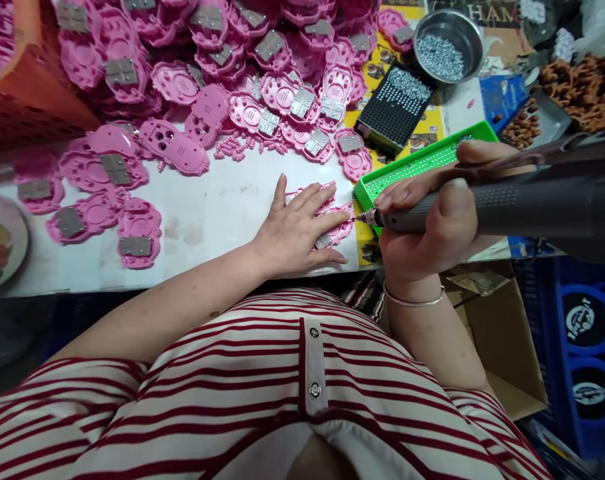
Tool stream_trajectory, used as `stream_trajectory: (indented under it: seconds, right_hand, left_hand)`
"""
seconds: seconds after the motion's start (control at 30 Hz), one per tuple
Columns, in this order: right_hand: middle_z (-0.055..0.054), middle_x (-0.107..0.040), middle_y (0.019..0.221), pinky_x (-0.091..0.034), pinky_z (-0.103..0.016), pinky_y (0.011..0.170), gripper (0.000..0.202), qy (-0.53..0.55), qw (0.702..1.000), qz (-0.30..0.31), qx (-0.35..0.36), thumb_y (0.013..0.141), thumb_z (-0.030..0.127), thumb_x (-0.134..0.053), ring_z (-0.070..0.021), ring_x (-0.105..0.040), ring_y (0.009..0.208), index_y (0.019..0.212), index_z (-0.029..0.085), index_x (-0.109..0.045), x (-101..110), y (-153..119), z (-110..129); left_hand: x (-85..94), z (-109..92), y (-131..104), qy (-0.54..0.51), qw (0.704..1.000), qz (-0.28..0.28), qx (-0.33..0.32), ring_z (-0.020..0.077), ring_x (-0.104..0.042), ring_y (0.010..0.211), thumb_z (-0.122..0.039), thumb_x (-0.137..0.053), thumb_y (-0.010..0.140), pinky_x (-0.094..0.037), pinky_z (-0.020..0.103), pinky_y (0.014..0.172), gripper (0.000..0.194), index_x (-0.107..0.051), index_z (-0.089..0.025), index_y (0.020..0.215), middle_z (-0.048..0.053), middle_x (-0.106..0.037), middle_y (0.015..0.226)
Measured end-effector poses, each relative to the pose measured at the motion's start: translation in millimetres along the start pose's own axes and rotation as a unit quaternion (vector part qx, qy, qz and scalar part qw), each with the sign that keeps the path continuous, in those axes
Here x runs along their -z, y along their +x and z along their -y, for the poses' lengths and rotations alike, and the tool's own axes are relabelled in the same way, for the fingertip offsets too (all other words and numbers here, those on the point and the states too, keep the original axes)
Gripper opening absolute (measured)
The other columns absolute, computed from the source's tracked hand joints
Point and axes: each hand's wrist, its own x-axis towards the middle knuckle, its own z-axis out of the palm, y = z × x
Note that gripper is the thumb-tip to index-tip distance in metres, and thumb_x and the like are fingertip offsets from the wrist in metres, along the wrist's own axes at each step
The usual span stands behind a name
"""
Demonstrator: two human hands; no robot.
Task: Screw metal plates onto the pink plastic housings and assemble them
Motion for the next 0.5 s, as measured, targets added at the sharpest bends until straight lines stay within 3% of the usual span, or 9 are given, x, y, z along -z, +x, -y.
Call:
stream_trajectory:
  seconds: [0.1, 0.3, 0.4, 0.5]
  right_hand:
    - [0.003, -0.044, 0.075, -0.054, -0.038, 0.058, 0.031, -0.002, 1.000, -0.002, -0.008, 0.088, 0.050, -0.040, -0.0144, -0.056, 0.055, 0.115, 0.038, -0.047, -1, -2, -3]
    - [0.000, -0.057, 0.086, -0.040, -0.032, 0.039, 0.032, 0.007, 1.000, -0.002, 0.002, 0.080, 0.055, -0.056, -0.0081, -0.041, 0.044, 0.104, 0.035, -0.051, -6, 2, -16]
    - [0.003, -0.057, 0.078, -0.037, -0.032, 0.037, 0.040, 0.012, 1.000, -0.002, 0.004, 0.077, 0.061, -0.059, -0.0083, -0.036, 0.040, 0.105, 0.036, -0.047, -6, 3, -21]
    - [0.007, -0.050, 0.063, -0.041, -0.033, 0.041, 0.031, 0.032, 0.999, 0.036, -0.003, 0.078, 0.056, -0.063, -0.0103, -0.036, 0.041, 0.100, 0.039, -0.049, -3, 4, -21]
  left_hand:
    - [0.8, 0, 1, -0.006, 1.000, -0.001, -0.002, 0.0377, -0.033, 0.145, -0.071, -0.063, 0.078, -0.002, 0.068, 0.119, 0.070, -0.056, -0.033, 0.136, 0.010, -0.036, 0.158]
    - [3.9, 0, 3, -0.024, 1.000, 0.013, -0.002, 0.0377, -0.032, 0.145, -0.069, -0.065, 0.077, -0.013, 0.062, 0.120, 0.072, -0.056, -0.029, 0.136, 0.011, -0.037, 0.158]
    - [3.9, 0, 4, -0.019, 1.000, 0.014, 0.003, 0.0361, -0.034, 0.144, -0.064, -0.063, 0.082, -0.017, 0.060, 0.119, 0.064, -0.056, -0.030, 0.136, 0.012, -0.038, 0.157]
    - [1.8, -2, 4, -0.013, 1.000, -0.003, 0.007, 0.0343, -0.036, 0.143, -0.056, -0.061, 0.086, -0.020, 0.058, 0.118, 0.053, -0.059, -0.031, 0.132, 0.011, -0.040, 0.155]
